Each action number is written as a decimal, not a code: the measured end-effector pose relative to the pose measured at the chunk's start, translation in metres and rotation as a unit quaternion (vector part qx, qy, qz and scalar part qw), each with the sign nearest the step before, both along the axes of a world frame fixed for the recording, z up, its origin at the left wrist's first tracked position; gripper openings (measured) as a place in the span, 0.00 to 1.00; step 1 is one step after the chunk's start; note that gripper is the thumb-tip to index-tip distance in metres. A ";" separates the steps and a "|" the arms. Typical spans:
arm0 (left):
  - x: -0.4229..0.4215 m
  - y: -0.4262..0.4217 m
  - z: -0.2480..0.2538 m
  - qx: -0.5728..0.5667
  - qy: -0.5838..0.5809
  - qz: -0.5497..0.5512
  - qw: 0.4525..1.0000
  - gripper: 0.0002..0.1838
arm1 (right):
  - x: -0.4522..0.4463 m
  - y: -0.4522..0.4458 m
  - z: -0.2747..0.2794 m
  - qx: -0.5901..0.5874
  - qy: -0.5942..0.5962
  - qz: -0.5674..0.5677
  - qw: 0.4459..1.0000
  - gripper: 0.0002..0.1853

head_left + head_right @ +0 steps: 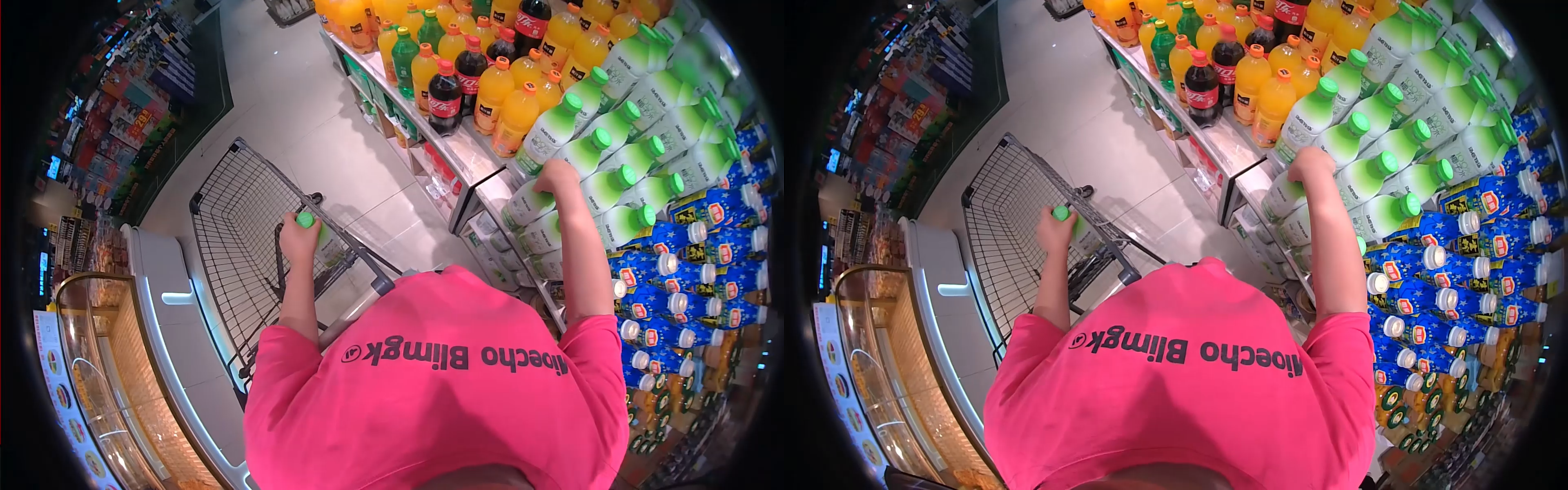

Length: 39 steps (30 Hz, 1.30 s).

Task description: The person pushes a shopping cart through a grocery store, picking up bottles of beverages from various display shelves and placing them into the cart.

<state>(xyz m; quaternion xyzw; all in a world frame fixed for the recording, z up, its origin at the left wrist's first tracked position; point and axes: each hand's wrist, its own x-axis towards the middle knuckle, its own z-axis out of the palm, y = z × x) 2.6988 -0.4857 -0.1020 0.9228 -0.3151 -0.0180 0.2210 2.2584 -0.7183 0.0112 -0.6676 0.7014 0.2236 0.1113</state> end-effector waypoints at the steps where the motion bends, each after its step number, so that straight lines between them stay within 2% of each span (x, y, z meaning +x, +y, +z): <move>1: -0.002 -0.001 -0.001 -0.007 -0.014 -0.011 1.000 0.26 | 0.000 -0.001 -0.001 0.000 0.000 0.001 1.000 0.25; 10: -0.013 -0.017 -0.005 0.025 0.003 -0.027 0.999 0.26 | -0.003 0.000 -0.003 -0.018 -0.007 0.026 0.999 0.23; 22: -0.054 -0.050 -0.013 -0.021 0.024 -0.048 0.998 0.25 | -0.006 0.000 -0.006 -0.022 -0.011 0.019 1.000 0.23; 28: -0.074 -0.067 -0.005 0.036 0.048 -0.092 0.994 0.26 | -0.009 -0.005 -0.010 -0.017 -0.012 0.040 0.999 0.23; 33: -0.084 -0.074 -0.007 0.195 0.067 -0.138 0.969 0.27 | -0.010 -0.001 -0.007 -0.013 -0.025 0.040 0.999 0.23; 36: -0.077 -0.073 -0.036 0.273 0.047 -0.190 0.942 0.26 | -0.011 -0.001 -0.009 -0.022 -0.026 0.045 0.998 0.23; 39: -0.074 -0.077 -0.061 0.304 0.037 -0.233 0.923 0.24 | -0.013 -0.002 -0.011 -0.033 -0.023 0.055 0.998 0.22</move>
